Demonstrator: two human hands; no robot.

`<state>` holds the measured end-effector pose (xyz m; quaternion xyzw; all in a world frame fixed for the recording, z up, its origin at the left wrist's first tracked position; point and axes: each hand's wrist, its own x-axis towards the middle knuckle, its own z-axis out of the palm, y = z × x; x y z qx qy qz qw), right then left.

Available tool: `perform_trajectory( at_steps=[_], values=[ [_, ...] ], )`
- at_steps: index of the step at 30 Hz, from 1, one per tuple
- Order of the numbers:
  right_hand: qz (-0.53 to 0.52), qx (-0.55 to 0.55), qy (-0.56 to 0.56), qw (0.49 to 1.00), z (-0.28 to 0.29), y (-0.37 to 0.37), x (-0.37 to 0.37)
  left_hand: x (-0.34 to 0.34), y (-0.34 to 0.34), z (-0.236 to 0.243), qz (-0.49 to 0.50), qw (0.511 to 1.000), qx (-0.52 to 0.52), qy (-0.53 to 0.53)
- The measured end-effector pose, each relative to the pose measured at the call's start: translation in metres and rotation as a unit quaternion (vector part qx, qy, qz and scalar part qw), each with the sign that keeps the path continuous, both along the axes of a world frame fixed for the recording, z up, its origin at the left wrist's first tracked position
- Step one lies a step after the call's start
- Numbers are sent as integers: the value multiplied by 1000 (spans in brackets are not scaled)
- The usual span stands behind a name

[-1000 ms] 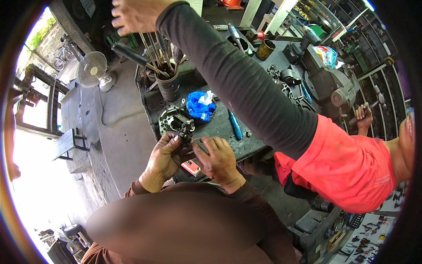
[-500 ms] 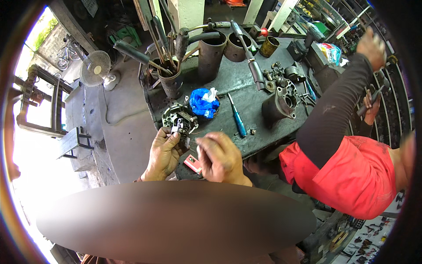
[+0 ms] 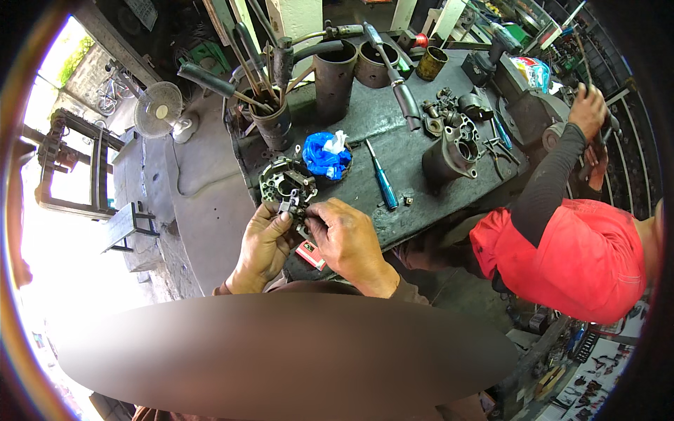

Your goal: The person manipulates small mechanical components on a workbench, using a screwdriver and a blowtorch to adjust and heat parts. They repeatedly handle the components, turning them over and applying heat while another person works nearby.

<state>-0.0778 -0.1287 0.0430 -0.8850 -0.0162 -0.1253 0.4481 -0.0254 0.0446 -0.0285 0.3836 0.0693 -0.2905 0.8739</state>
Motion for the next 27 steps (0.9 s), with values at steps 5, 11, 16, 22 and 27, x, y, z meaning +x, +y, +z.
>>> perform_trajectory(
  at_steps=[5, 11, 16, 22, 27],
  values=[
    [3, -5, 3, 1000, -3, -3, -3, 0, 4, -2, -37, 993, -34, 111],
    [12, 20, 16, 1000, 2, -6, -7, -3, 4, -3, -48, 989, -50, 133],
    [21, 4, 33, 999, 5, -12, -12, -9, 0, -6, -36, 994, -66, 74],
    [42, -6, -29, 999, 0, -16, -13, -15, -9, -6, 14, 999, -41, -6],
    [28, 22, 0, 999, -2, -14, -18, -22, -15, 3, 43, 997, 21, -54]
  ],
)
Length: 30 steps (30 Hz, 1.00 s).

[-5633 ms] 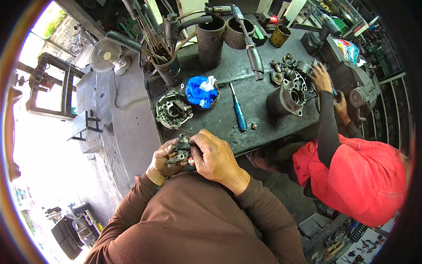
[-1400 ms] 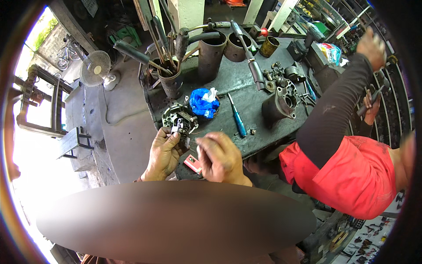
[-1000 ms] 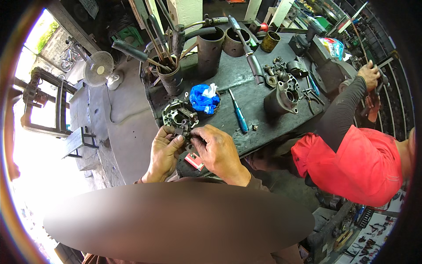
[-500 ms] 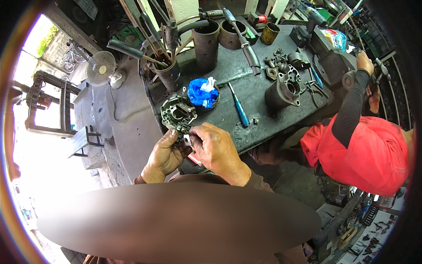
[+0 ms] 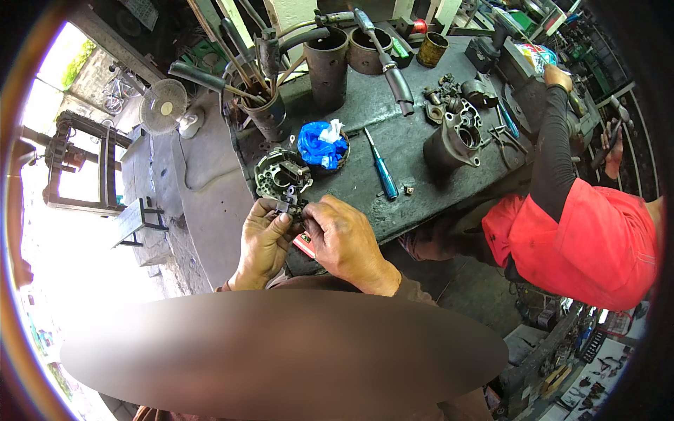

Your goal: The person manipulates small mechanical components on a workbench, using a screwdriver and a blowtorch to adjust and heat parts. They repeatedly handle the components, turning them over and applying heat while another person works nearby.

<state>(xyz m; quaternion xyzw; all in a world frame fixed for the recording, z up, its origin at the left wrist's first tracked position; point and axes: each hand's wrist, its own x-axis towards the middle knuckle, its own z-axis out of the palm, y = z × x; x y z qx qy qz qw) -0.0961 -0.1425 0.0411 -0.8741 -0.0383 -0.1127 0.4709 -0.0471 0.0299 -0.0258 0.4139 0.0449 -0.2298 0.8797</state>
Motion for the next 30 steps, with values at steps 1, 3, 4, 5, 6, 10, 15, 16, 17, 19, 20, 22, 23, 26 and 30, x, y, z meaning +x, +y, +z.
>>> perform_trajectory(
  at_steps=[1, 3, 4, 5, 6, 10, 15, 16, 17, 19, 20, 22, 23, 26, 30],
  values=[
    [-4, 14, 10, 1000, 0, 1, -1, -1, -1, 1, 7, 999, 23, -28],
    [-15, 31, 15, 999, -1, 3, -1, -1, -1, 2, 20, 995, 56, -77],
    [-21, 39, 17, 999, -2, 3, -1, -1, -1, 1, 25, 993, 65, -98],
    [-28, 63, 38, 997, -3, 4, -2, -1, -1, 1, 31, 990, 74, -117],
    [-35, 89, 59, 994, -4, 4, -2, -1, 0, 0, 37, 985, 101, -138],
    [-38, 201, 149, 967, -9, 6, -1, 1, 2, -3, 55, 965, 160, -201],
    [-55, 179, 116, 975, -10, 12, 1, 1, 4, 0, 62, 968, 127, -206],
    [-59, 155, 90, 982, -9, 13, 1, 1, 5, 1, 62, 969, 116, -210],
    [-64, 159, 99, 980, -8, 13, 1, 2, 6, 2, 62, 969, 106, -214],
    [-72, 166, 115, 977, -6, 13, 1, 2, 7, 3, 60, 969, 101, -218],
    [-71, 170, 107, 977, -6, 13, 1, 3, 8, 3, 58, 969, 99, -220],
    [-72, 176, 94, 977, -7, 13, 1, 4, 9, 3, 62, 965, 103, -234],
    [-71, 198, 109, 971, -8, 13, 1, 4, 9, 3, 64, 963, 105, -240],
    [-73, 255, 141, 954, -12, 13, 1, 4, 8, 2, 62, 965, 106, -230],
    [-93, 251, 130, 955, -16, 12, 1, 2, 4, 5, 58, 958, 132, -247]
  ],
)
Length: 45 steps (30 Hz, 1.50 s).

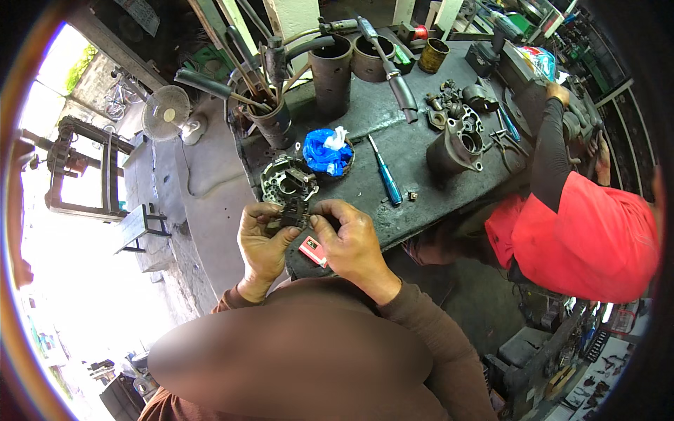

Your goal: The person manipulates small mechanical components on a workbench, using a screwdriver and a blowtorch to adjust and heat parts. They repeatedly handle the components, turning them over and applying heat while another person works nearby.

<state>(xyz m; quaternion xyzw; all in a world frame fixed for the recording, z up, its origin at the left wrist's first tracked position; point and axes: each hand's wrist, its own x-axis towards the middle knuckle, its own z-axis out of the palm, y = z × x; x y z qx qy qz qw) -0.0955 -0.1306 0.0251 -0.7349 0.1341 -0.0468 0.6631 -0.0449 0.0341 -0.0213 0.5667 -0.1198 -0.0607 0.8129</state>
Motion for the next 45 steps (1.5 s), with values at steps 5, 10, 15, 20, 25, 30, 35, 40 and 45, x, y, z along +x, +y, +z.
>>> perform_trajectory(
  at_steps=[5, 10, 15, 20, 25, 30, 35, 40, 45],
  values=[
    [-8, -39, -19, 999, -6, -6, 0, 0, -1, 1, 6, 997, 74, -35],
    [3, -79, -30, 996, -15, -7, -3, 2, 5, -6, 6, 981, 173, -87],
    [6, -105, -23, 994, -14, -6, -4, 3, 9, -6, 6, 978, 199, -69],
    [10, -181, -47, 982, -9, -5, -3, -3, 8, 0, 1, 984, 176, -17],
    [35, -247, -114, 962, -7, -9, -3, -5, 0, 0, -12, 998, 7, 64],
    [34, -250, -111, 961, -6, -12, -7, -4, 0, -1, -20, 997, 67, 17],
    [30, -244, -95, 965, -3, -11, -7, -3, 1, -4, -20, 994, 110, 4],
    [24, -263, -126, 956, 4, -5, -3, 2, 0, -9, -13, 997, 64, 36],
    [24, -262, -142, 954, 9, -1, 2, 5, 2, -7, -41, 991, -43, 116]
  ],
)
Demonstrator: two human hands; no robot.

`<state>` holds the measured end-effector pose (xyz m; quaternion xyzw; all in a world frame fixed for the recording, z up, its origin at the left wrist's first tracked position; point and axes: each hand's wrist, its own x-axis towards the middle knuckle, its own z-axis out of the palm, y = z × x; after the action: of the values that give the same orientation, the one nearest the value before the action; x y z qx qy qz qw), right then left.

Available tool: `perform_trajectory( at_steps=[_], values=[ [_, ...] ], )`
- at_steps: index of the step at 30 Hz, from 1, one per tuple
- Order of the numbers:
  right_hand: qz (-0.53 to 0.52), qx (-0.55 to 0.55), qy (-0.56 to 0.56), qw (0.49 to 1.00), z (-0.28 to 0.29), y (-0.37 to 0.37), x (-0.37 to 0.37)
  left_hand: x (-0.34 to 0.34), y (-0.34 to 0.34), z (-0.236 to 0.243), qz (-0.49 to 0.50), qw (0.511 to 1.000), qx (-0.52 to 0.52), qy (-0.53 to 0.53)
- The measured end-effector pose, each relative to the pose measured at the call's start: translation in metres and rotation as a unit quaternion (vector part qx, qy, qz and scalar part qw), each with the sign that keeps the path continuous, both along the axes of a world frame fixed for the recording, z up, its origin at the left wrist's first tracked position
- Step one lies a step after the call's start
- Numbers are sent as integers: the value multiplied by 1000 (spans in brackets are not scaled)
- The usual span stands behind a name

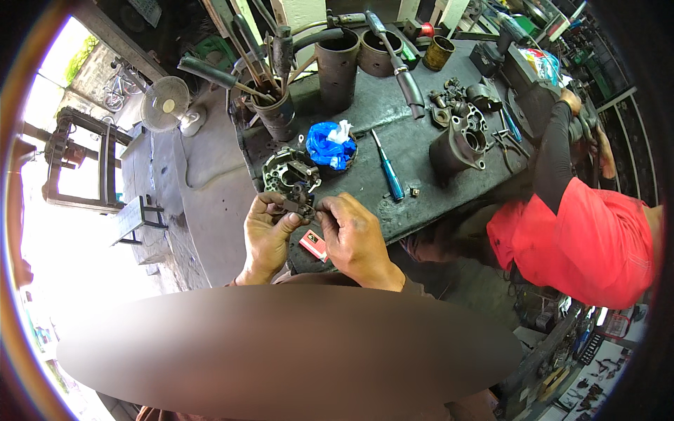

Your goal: The person manipulates small mechanical components on a workbench, using a screwdriver and a blowtorch to adjust and heat parts. They repeatedly handle the components, turning them over and applying heat while another person works nearby.

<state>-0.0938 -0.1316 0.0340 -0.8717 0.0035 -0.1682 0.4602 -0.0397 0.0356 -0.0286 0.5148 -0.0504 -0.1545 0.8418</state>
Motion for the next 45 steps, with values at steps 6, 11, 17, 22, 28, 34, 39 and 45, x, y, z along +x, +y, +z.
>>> perform_trajectory(
  at_steps=[6, 11, 17, 22, 28, 34, 39, 45],
  values=[
    [8, 3, 8, 1000, 0, -1, 2, 2, -1, 3, -14, 990, -82, 114],
    [21, -64, -12, 998, -1, -3, 1, 2, -5, 0, -13, 989, -82, 124],
    [-11, -218, -133, 967, -1, -3, 4, 5, -3, -2, -12, 995, 94, -14],
    [32, -134, -48, 989, -2, -9, 9, 5, -2, 2, -5, 998, 51, -19],
    [24, -69, -4, 997, 0, -5, 6, 3, -1, 5, -14, 999, 4, 51],
    [15, -9, 29, 999, -1, -4, 3, 2, -1, 2, -14, 999, -10, 33],
    [11, 3, 52, 999, -3, -5, 1, -2, -1, 0, 2, 998, 47, -32],
    [-5, 50, 73, 996, -3, -3, -2, -3, -2, 3, 8, 999, 35, -38]
  ],
)
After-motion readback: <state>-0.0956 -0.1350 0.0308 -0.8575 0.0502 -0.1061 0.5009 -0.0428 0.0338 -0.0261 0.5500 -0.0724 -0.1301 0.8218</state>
